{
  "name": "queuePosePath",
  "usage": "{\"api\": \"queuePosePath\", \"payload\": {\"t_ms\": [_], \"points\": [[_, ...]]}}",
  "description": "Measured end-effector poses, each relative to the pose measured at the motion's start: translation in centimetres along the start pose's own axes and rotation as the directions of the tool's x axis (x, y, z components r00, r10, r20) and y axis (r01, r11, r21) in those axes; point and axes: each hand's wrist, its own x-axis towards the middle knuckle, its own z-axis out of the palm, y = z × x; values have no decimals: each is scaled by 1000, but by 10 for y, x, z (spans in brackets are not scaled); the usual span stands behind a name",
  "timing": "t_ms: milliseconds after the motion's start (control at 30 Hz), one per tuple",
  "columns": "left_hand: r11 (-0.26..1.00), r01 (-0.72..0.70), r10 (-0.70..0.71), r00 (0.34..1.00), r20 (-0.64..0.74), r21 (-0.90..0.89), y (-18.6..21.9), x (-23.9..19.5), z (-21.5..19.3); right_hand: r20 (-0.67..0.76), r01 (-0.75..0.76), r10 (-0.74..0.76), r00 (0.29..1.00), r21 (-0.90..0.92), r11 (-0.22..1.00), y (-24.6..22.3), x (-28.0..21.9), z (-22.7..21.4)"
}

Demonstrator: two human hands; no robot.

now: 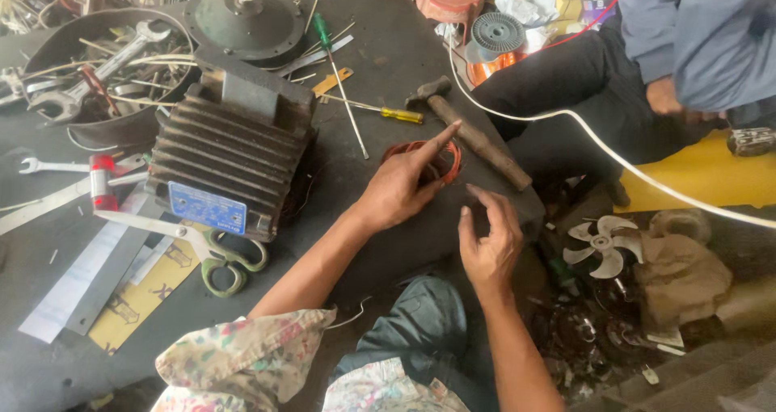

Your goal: The person uses a screwdriver and hammer to remove a copper coil from an electrical motor housing. They then cut a strip of paper with scissors and handle the removed coil on the workbench.

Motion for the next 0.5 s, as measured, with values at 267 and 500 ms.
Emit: {"api": "queuePosePath", "payload": {"t_ms": [267,500], "points": [[903,158,-167,986,13,-400,-4,6,-1,225,-351,277,934,719,600,10,42,20],[833,158,-195,981,-15,-531,-4,6,2,221,-305,301,928,914,268,23,50,41]]}}
